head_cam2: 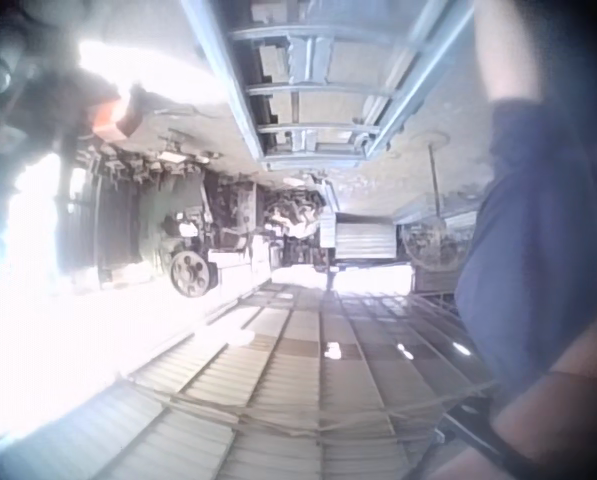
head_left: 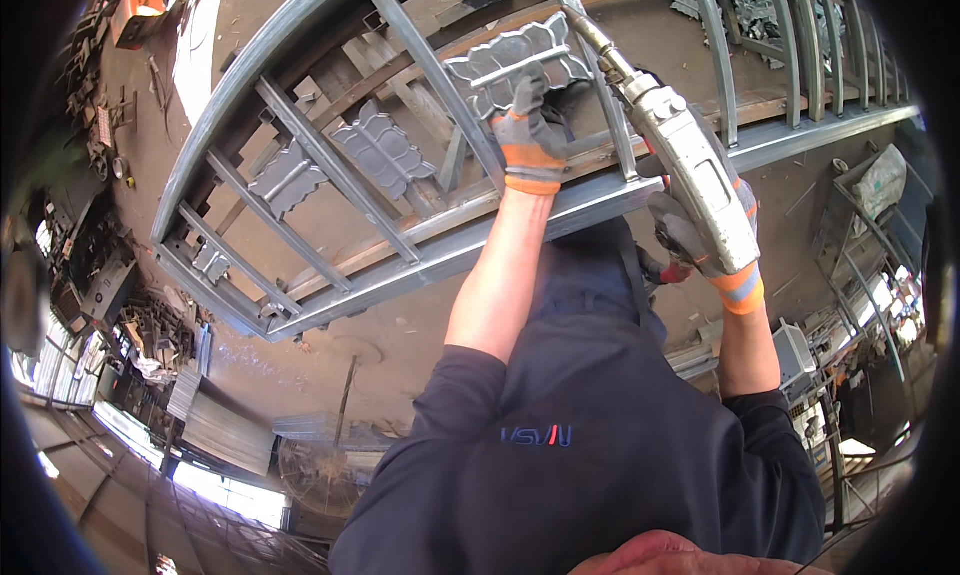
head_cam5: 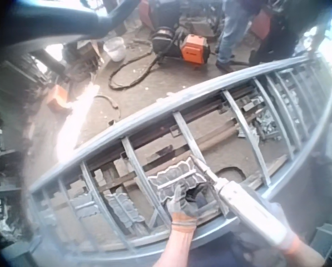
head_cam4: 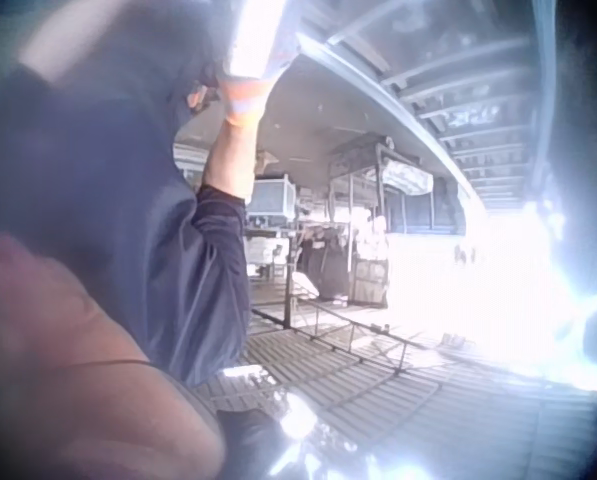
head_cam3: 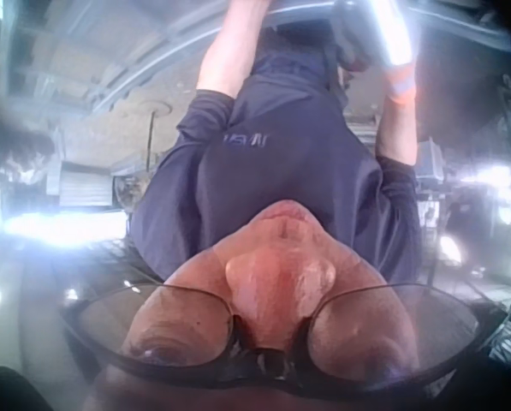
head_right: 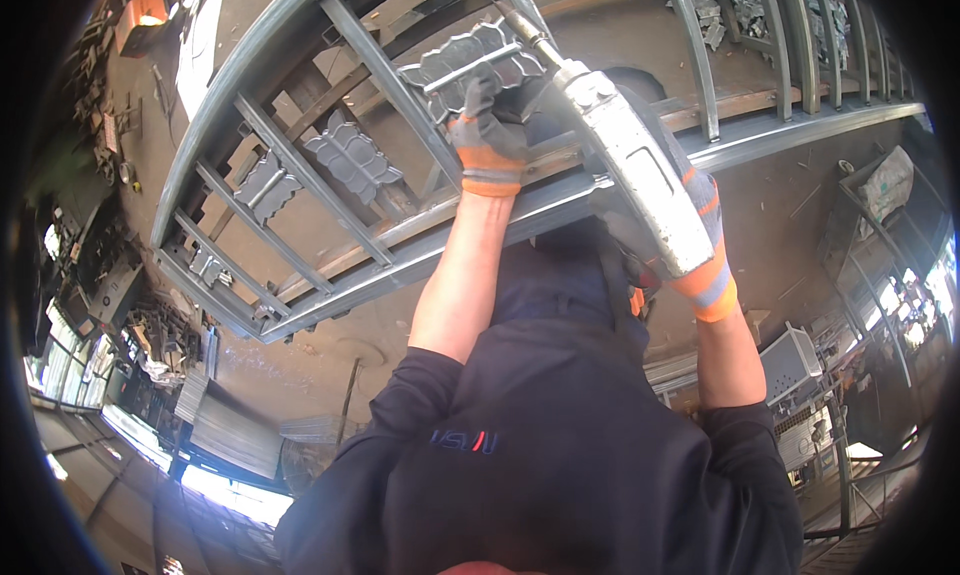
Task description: The person welds a metal frame using a handheld welding tool, creating sparks as they join metal pieces. They move along the frame, welding different sections while another person assists by holding the frame steady.
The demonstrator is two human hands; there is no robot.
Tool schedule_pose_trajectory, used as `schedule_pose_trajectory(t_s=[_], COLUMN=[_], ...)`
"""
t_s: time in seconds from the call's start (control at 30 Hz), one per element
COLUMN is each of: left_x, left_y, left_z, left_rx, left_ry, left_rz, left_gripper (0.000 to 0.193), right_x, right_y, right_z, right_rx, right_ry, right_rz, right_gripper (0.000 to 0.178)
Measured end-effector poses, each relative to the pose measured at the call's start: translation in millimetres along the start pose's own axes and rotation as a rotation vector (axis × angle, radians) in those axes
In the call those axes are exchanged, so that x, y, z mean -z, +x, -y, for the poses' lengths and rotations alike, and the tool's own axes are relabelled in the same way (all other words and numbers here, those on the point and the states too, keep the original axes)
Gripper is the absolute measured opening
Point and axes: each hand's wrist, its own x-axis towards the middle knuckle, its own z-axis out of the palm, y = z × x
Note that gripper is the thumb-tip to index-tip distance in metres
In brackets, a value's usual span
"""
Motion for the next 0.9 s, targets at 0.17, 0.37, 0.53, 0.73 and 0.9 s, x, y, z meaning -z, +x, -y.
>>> schedule_pose_trajectory(t_s=[0.17, 0.37, 0.53, 0.73, 0.9], left_x=[-5.0, -24.1, -16.8, -3.6, -5.3], left_y=[15.6, 24.6, 26.6, 41.0, 43.2], left_z=[-2.3, -16.7, -16.8, -8.3, -6.0], left_rx=[0.016, -0.047, -0.037, -0.103, -0.068], left_ry=[-0.061, -0.123, -0.113, 0.063, -0.085], left_rz=[-0.001, 0.089, 0.112, 0.104, 0.15], left_gripper=[0.018, 0.018, 0.023, 0.025, 0.027], right_x=[5.8, 6.7, 24.7, 35.7, 41.7], right_y=[4.8, 2.1, 2.1, -4.7, -5.6], right_z=[-4.0, -12.6, -18.5, -15.8, -17.1], right_rx=[0.144, 0.036, 0.027, -0.178, -0.163], right_ry=[-0.152, 0.033, -0.042, 0.227, 0.143], right_rz=[0.047, 0.012, -0.03, -0.108, -0.06], right_gripper=[0.042, 0.048, 0.053, 0.056, 0.058])
